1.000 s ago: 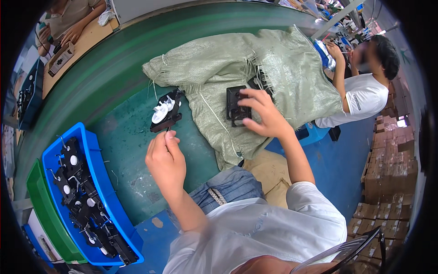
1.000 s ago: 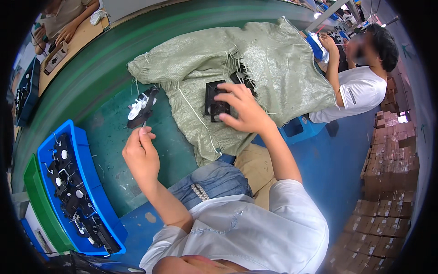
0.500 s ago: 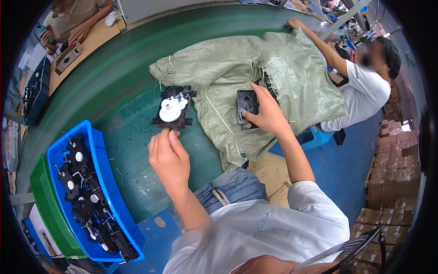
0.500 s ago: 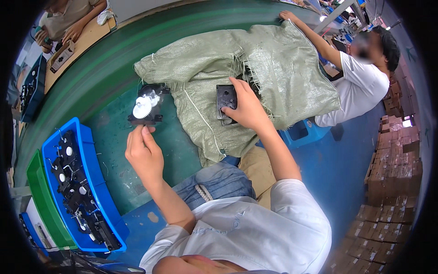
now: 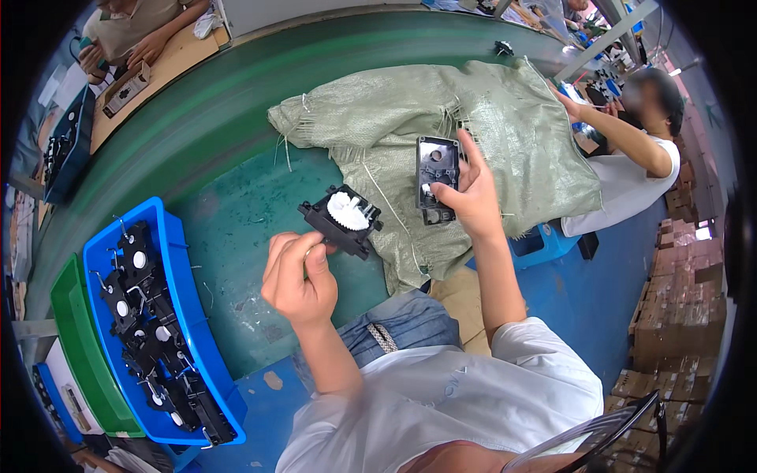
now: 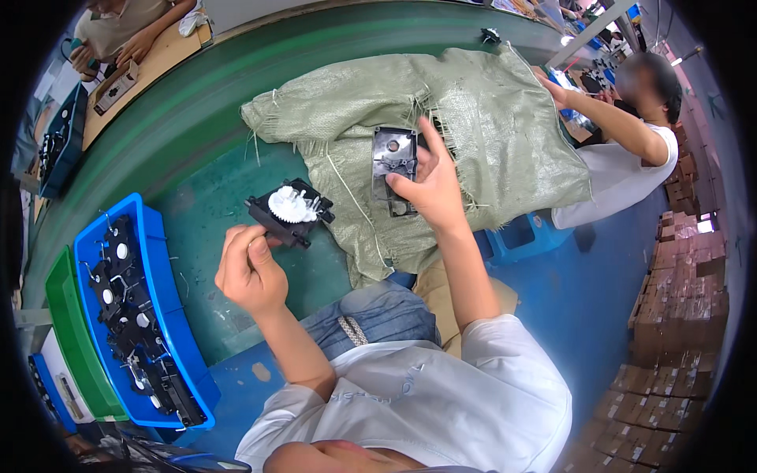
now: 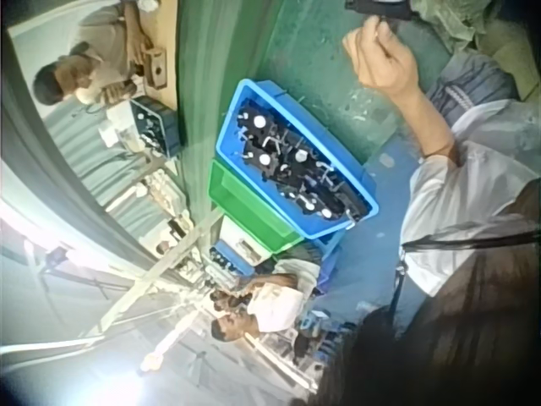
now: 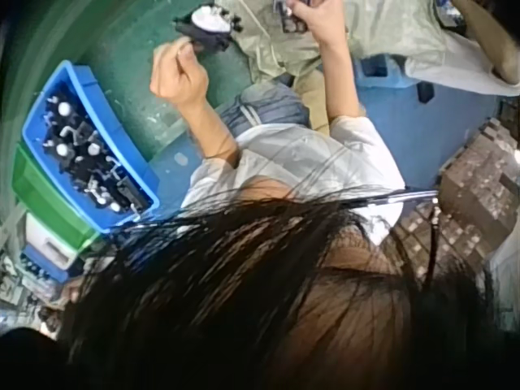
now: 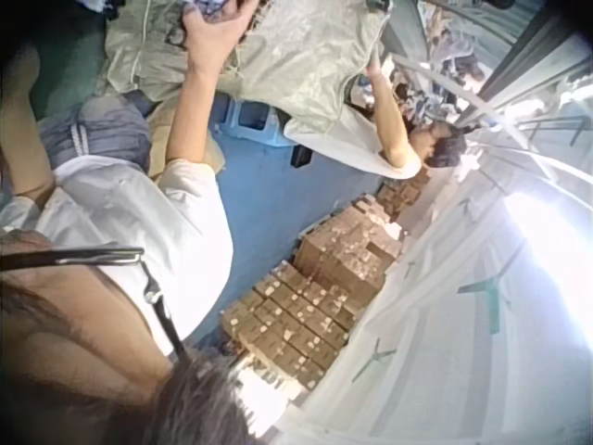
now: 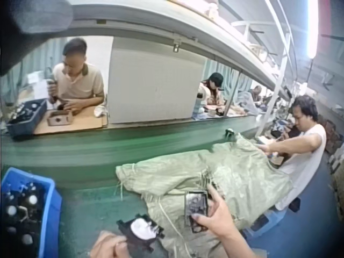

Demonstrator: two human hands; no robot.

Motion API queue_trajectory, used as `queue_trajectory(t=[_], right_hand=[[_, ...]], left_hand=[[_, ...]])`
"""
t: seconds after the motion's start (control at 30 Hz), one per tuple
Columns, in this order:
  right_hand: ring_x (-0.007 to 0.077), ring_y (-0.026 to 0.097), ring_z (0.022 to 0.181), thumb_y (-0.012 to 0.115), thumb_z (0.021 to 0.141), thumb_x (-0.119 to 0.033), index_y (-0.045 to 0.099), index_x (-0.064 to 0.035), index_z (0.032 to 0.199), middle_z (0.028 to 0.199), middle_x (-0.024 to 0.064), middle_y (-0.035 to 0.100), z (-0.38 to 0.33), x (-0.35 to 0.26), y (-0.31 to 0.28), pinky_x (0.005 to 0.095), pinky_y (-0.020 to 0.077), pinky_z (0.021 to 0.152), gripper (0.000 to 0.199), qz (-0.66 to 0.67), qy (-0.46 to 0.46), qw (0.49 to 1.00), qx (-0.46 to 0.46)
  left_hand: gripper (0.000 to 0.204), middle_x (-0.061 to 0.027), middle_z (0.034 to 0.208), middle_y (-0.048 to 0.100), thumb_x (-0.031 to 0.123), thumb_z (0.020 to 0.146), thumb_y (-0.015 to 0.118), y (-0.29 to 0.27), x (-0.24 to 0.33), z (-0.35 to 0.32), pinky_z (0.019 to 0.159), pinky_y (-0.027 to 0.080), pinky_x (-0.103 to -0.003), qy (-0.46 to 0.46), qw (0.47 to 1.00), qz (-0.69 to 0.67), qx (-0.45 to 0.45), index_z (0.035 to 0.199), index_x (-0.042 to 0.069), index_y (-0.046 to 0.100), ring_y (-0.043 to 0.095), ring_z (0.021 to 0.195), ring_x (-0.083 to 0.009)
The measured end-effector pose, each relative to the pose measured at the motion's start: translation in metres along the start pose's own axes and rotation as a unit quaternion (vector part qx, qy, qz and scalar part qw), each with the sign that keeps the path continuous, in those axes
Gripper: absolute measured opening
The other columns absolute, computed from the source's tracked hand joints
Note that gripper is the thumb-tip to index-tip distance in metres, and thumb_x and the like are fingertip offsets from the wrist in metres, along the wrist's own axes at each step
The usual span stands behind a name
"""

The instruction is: The person assembles mechanical components by fitting plastic casing covers onto gear units by hand, pressing them together, and placing the assembled parts into a tray.

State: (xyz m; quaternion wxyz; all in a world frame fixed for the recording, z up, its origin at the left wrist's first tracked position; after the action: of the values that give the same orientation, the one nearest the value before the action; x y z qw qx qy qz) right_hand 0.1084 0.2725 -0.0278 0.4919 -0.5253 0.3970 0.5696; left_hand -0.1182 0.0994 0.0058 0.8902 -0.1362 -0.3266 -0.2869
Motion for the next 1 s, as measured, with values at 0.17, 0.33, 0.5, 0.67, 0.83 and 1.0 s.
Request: queue_trajectory(t=[0.17,0.33,0.5,0.67,0.83,1.0], right_hand=[[0.02,0.062,0.087,0.067,0.069,0.012,0.043,-0.0021,0.141,0.115,0.0186,0.06,-0.012,0.03,0.024,0.0313,0.0521,0.086,0.077,0.195,0.064,0.978,-0.027],[0.0232,0.063,0.09,0.063,0.082,-0.011,0.048,-0.0027,0.135,0.115,0.0188,0.061,-0.03,0.048,0.079,0.0361,0.054,0.083,0.056,0.486,0.196,0.842,-0.128],[0.0244,0.063,0.091,0.054,0.091,-0.026,0.047,-0.0046,0.134,0.119,0.0179,0.059,-0.037,0.024,0.114,0.0373,0.0528,0.084,0.048,0.572,0.212,0.776,-0.163],[0.0261,0.06,0.098,0.046,0.097,-0.038,0.044,-0.0056,0.136,0.126,0.0178,0.055,-0.05,0.012,0.132,0.037,0.0499,0.089,0.05,0.406,0.141,0.882,-0.193],[0.0263,0.056,0.109,0.043,0.099,-0.045,0.043,-0.0049,0.136,0.13,0.0184,0.052,-0.069,0.0,0.147,0.0357,0.0453,0.092,0.055,0.199,0.056,0.955,-0.214],[0.0237,0.052,0.113,0.041,0.101,-0.046,0.043,-0.0044,0.135,0.13,0.0174,0.052,-0.079,-0.01,0.157,0.0354,0.0398,0.098,0.054,0.189,0.034,0.948,-0.256]], left_hand=[[0.024,-0.0057,0.059,0.052,0.015,0.092,0.062,-0.014,-0.011,-0.005,0.064,0.042,-0.031,-0.027,0.981,-0.171,0.086,0.072,0.003,0.058,0.043,0.056,-0.0166],[0.036,-0.0021,0.055,0.044,0.023,0.098,0.053,-0.028,-0.024,-0.008,0.062,0.038,-0.03,-0.075,0.933,-0.31,0.167,0.066,0.008,0.049,0.037,0.055,-0.0138],[0.04,0.0005,0.055,0.039,0.024,0.101,0.046,-0.029,-0.029,-0.007,0.06,0.035,-0.029,-0.171,0.904,-0.332,0.209,0.063,0.01,0.043,0.032,0.055,-0.0125],[0.04,0.0009,0.057,0.039,0.022,0.102,0.043,-0.03,-0.035,-0.01,0.059,0.033,-0.027,-0.259,0.905,-0.271,0.204,0.063,0.011,0.042,0.032,0.055,-0.0112],[0.041,0.0003,0.058,0.042,0.021,0.102,0.043,-0.028,-0.036,-0.015,0.057,0.032,-0.025,-0.286,0.921,-0.192,0.181,0.062,0.01,0.042,0.033,0.056,-0.0097],[0.043,0.0,0.057,0.044,0.021,0.102,0.043,-0.028,-0.035,-0.015,0.054,0.03,-0.024,-0.282,0.932,-0.155,0.169,0.061,0.009,0.043,0.034,0.055,-0.0086]])
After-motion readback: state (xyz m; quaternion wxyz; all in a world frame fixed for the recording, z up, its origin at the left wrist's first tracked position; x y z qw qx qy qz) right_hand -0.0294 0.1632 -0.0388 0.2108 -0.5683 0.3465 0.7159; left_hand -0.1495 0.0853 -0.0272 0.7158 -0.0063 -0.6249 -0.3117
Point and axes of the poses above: each hand's wrist, its own z-axis towards the middle knuckle, its own y-axis out of the palm, x = y × z, the point moved 7 cm from there along z, towards the middle knuckle
